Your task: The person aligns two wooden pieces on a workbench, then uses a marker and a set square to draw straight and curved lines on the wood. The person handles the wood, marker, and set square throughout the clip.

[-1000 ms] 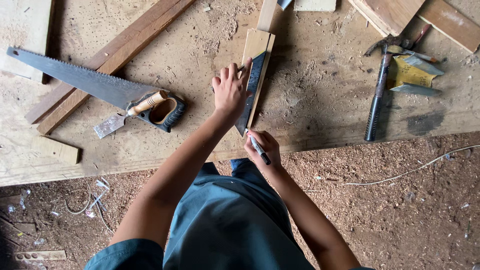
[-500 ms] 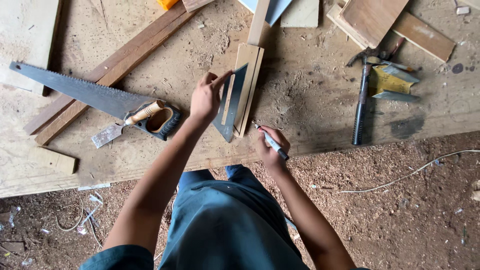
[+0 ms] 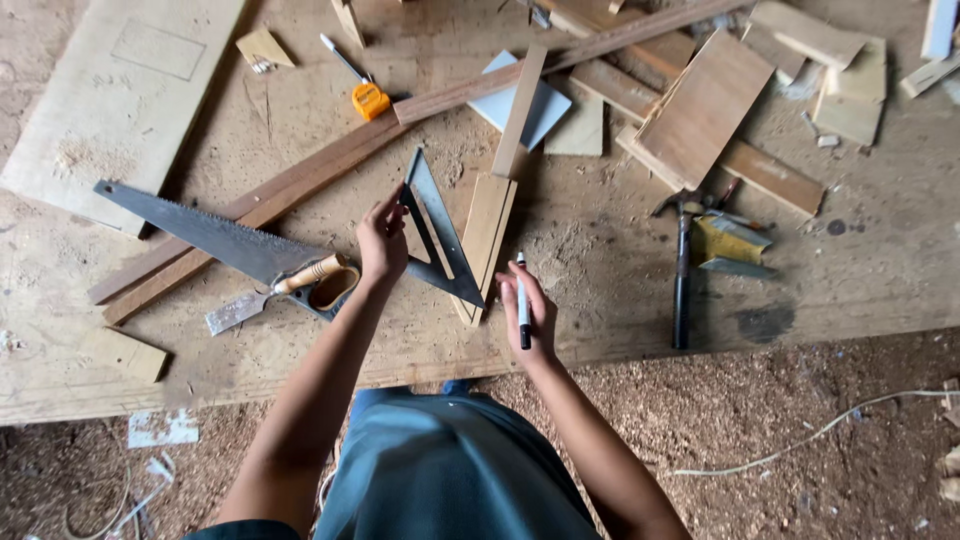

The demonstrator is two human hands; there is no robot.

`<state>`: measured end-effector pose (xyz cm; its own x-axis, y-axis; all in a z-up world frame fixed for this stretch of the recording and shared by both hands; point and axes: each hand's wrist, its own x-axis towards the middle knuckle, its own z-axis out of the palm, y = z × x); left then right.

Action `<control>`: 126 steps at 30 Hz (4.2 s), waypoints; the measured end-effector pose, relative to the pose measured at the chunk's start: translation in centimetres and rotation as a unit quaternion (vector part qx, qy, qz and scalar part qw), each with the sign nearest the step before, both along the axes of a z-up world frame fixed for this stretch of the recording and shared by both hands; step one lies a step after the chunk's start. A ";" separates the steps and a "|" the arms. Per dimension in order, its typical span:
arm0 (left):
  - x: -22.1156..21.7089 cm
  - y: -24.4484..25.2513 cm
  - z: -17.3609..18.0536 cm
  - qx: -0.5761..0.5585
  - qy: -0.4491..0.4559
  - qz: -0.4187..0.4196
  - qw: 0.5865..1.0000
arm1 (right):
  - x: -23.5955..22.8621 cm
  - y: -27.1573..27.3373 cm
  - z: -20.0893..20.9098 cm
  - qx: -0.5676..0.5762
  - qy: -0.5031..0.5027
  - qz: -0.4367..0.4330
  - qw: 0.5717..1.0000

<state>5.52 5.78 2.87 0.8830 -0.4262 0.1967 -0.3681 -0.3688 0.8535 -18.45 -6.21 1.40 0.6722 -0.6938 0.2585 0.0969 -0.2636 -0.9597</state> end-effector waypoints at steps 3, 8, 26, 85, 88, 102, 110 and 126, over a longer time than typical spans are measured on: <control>-0.6 -1.4 0.5 -0.010 -0.046 -0.016 0.999 | 1.1 -0.8 1.3 0.043 0.003 0.043 0.998; -1.8 -3.1 1.6 -0.002 -0.046 -0.052 0.998 | 1.9 -2.0 2.9 -0.033 0.056 0.027 0.998; -5.5 -4.0 -1.5 0.012 0.113 -0.121 0.986 | -1.6 -0.2 1.1 0.033 0.108 -0.144 0.983; -4.1 -13.0 -5.0 0.352 0.009 0.063 0.934 | -2.5 -14.1 1.3 0.103 0.140 -0.098 0.980; -4.6 -14.1 -4.9 0.340 0.045 0.100 0.934 | -2.6 -15.2 1.3 0.095 0.137 -0.081 0.983; -6.4 -13.5 -0.6 0.407 -0.007 0.032 0.913 | -2.3 -21.6 -0.9 0.110 0.110 -0.019 0.988; -5.3 -14.6 -1.1 0.363 0.054 0.060 0.928 | -1.0 -20.5 -0.1 0.195 0.100 -0.052 0.974; -5.2 -11.6 -5.0 0.084 0.204 0.069 0.973 | 2.5 -16.3 -9.5 0.374 0.033 -0.051 0.925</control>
